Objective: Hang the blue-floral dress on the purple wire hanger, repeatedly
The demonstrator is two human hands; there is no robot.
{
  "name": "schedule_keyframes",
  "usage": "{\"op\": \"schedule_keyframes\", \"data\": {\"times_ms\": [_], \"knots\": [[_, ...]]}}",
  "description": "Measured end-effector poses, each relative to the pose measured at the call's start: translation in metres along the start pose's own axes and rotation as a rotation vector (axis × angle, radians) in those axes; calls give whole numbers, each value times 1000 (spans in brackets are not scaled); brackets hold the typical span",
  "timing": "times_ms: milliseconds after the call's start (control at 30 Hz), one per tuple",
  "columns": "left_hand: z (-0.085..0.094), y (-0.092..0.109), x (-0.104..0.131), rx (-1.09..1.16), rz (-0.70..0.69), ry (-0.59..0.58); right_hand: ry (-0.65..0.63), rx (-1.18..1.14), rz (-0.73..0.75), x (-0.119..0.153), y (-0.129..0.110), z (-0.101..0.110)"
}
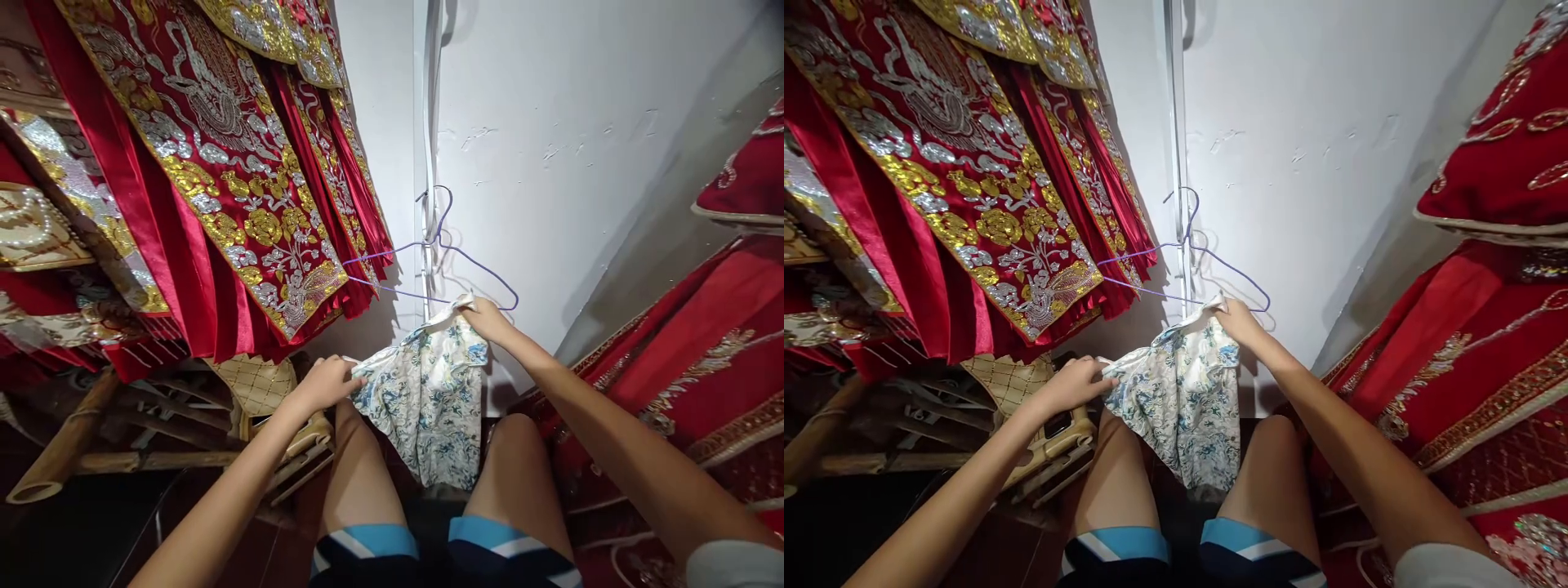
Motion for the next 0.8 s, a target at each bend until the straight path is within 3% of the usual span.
{"op": "schedule_keyframes", "data": {"times_ms": [100,233,367,500,600,667,800], "knots": [[21,0,-10,-61,9,166,56,93,8,13,3,31],[53,24,-31,29,-52,379,187,239,31,20,-7,79],[66,48,-56,103,-65,425,305,289,15,18,-19,107],[67,55,-78,165,-89,452,312,246,-39,20,-24,112],[51,45,-93,104,-35,325,318,233,-26,23,-26,110],[48,41,-98,69,-12,300,316,225,-25,24,-26,106],[73,63,-101,225,-197,498,289,189,-77,26,-21,96]]}}
Point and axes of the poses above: each hand's wrist, its own x-axis away from the middle knuckle, its own z-axis out of the back of the hand, y = z × x, the point moved 7 cm from there along -x, towards the middle knuckle, and after that the axes turned 14 degrees about y, right-handed, at the moved point
